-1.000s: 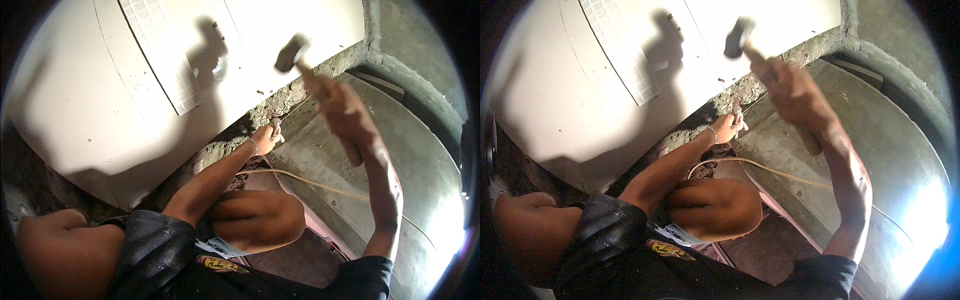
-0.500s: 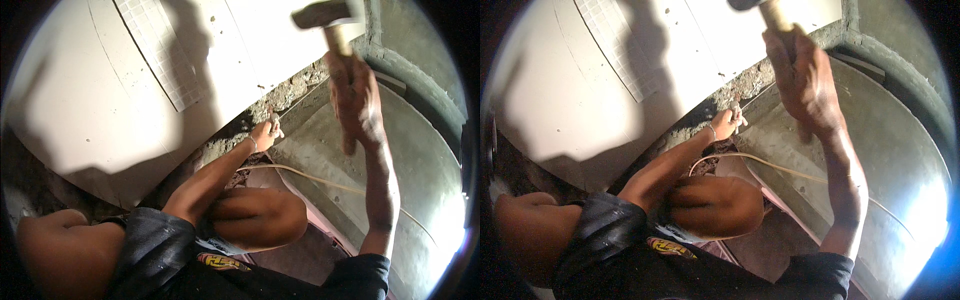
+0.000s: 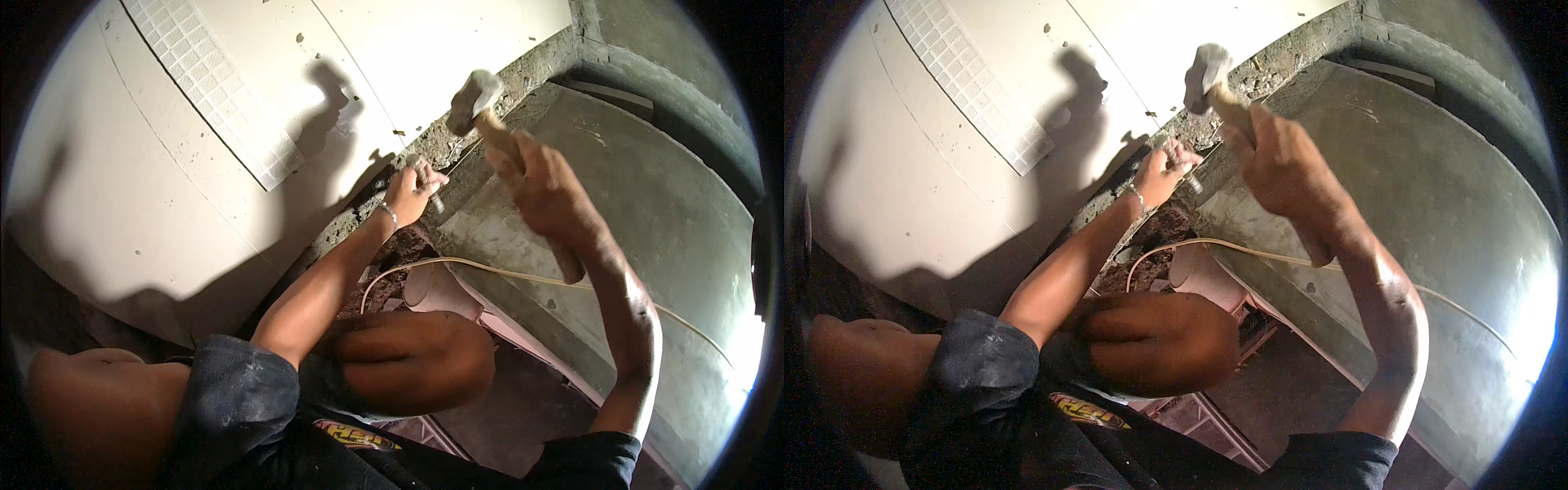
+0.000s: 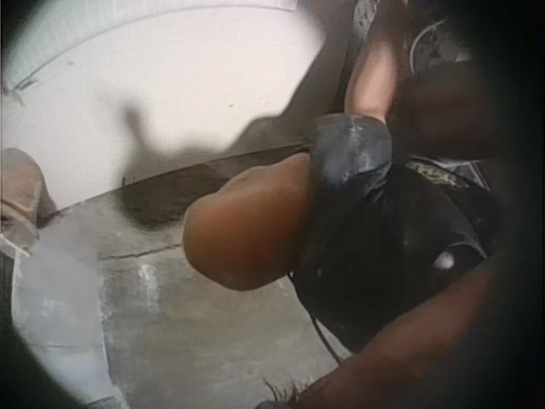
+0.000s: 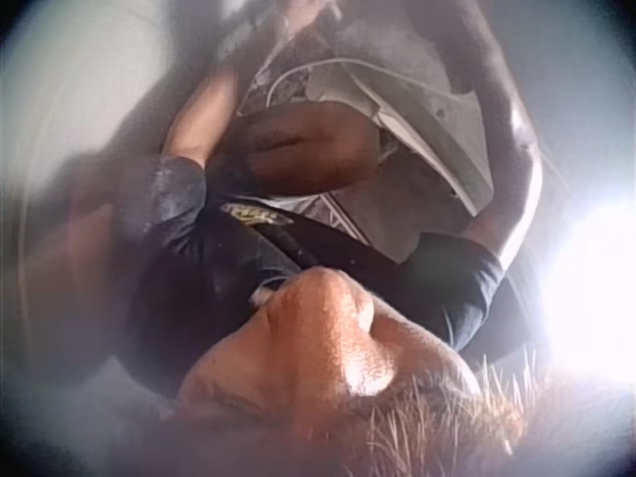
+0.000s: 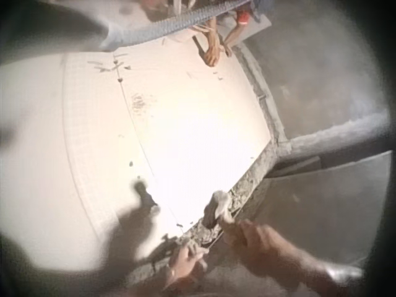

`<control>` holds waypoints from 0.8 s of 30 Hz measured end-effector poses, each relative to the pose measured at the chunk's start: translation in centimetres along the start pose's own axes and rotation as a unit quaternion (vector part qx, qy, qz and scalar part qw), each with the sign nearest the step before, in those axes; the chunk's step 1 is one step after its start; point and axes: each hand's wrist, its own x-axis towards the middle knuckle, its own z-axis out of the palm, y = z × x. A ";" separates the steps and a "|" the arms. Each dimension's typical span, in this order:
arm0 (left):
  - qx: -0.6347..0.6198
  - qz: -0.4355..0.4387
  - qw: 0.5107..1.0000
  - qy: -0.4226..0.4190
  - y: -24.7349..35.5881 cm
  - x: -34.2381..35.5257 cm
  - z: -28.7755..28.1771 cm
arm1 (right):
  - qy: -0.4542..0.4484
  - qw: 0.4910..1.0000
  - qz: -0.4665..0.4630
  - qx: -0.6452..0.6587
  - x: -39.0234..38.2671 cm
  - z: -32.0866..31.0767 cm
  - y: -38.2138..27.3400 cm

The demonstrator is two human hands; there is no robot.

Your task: The person uses a hammer and a metal bar to break and remove tiles from a tiled floor. They repeatedly strike the tiles along the edge of the wall to loosen and break them.

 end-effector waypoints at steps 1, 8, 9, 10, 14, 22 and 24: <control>-0.018 0.022 1.000 0.005 0.6 1.0 0.4 | 0.007 0.999 0.043 0.028 0.7 -0.9 -0.3; 0.111 -0.129 0.981 -0.093 2.2 1.9 0.9 | -0.054 0.978 0.184 0.077 0.8 -2.8 -4.0; 0.116 -0.123 0.981 -0.092 2.0 2.0 0.7 | -0.049 0.982 0.162 0.079 0.5 -2.7 -4.1; 0.113 -0.119 0.982 -0.091 1.9 1.9 0.7 | -0.022 0.987 0.138 0.074 0.2 -2.3 -4.2; 0.086 -0.100 0.988 -0.086 1.3 2.2 0.7 | 0.003 0.986 0.131 0.104 -0.2 -1.8 -4.4; 0.023 -0.076 0.993 -0.091 1.9 1.7 1.2 | 0.196 0.958 0.131 0.164 2.2 -6.9 -7.2; 0.008 -0.068 0.994 -0.082 2.0 1.9 1.7 | 0.222 0.953 0.103 0.179 2.6 -7.6 -7.7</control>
